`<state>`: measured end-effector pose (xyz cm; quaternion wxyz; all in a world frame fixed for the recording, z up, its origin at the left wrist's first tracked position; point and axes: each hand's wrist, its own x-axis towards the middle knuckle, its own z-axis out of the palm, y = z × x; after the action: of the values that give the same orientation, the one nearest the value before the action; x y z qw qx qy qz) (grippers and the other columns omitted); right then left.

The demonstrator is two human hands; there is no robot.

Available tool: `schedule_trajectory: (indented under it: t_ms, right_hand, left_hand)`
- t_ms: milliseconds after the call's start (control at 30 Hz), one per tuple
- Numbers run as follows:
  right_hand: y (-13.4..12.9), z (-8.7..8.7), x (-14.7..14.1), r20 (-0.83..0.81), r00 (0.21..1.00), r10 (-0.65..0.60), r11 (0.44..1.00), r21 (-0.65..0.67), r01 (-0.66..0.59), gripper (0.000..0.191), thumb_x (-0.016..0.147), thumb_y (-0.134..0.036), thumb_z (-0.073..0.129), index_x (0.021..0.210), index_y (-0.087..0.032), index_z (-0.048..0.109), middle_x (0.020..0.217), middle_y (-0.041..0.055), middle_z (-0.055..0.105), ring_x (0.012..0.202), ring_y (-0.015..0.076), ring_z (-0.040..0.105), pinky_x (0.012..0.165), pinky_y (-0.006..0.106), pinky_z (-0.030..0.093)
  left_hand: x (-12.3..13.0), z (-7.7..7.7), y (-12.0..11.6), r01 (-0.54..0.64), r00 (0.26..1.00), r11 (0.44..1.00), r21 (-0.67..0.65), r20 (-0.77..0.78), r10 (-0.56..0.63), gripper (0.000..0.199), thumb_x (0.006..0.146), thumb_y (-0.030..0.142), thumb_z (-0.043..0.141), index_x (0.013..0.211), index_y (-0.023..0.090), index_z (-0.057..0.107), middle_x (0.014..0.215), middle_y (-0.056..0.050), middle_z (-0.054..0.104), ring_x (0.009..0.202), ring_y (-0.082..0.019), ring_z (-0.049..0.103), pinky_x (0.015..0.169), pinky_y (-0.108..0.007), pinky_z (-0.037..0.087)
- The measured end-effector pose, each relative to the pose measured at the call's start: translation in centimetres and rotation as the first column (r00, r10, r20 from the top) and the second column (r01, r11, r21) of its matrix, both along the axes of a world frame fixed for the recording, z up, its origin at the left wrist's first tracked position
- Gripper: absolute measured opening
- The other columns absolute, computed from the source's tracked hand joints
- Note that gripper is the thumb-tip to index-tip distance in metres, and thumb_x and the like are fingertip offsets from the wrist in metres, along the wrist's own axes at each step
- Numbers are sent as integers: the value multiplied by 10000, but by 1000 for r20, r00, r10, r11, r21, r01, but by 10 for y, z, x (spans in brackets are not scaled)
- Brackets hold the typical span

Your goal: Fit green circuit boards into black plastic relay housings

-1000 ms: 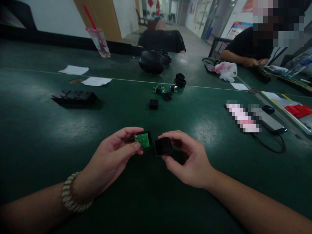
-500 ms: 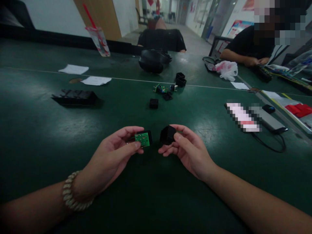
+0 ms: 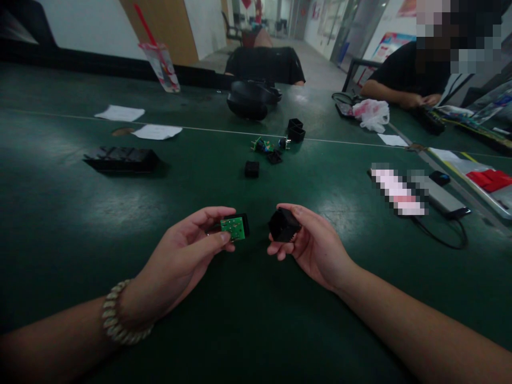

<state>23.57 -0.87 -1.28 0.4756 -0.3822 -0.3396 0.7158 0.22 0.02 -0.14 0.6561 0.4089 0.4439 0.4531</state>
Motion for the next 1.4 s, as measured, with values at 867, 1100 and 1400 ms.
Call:
schedule_trajectory:
  t_ms: [867, 1100, 1400]
  right_hand:
    - [0, -6, 0, 47, 996, -72, 989, 132, 65, 174, 926, -341, 807, 1094, -296, 816, 1184, 42, 813, 1041, 202, 783, 919, 364, 668]
    - [-2, -7, -2, 95, 990, -103, 983, 163, 87, 370, 865, -290, 868, 1222, -315, 774, 1167, 49, 842, 1160, 251, 788, 1103, 494, 592]
    - [-3, -7, 0, 133, 988, -73, 976, 213, 43, 403, 865, -230, 865, 1251, -311, 783, 1257, 64, 818, 1191, 259, 779, 1118, 544, 600]
  left_hand:
    - [-1, -2, 0, 9, 1000, 1000, 8, -13, -9, 299, 815, 170, 840, 1109, 201, 790, 1005, -41, 745, 849, -179, 665, 753, -327, 569]
    - [-1, -2, 0, 15, 1000, 1000, 0, -6, -15, 306, 808, 155, 842, 1105, 198, 783, 1009, -42, 757, 865, -181, 671, 748, -314, 557]
    - [-1, -2, 2, 13, 1000, 1000, 13, -5, -13, 303, 818, 165, 840, 1113, 206, 788, 1029, -47, 760, 878, -189, 672, 754, -323, 560]
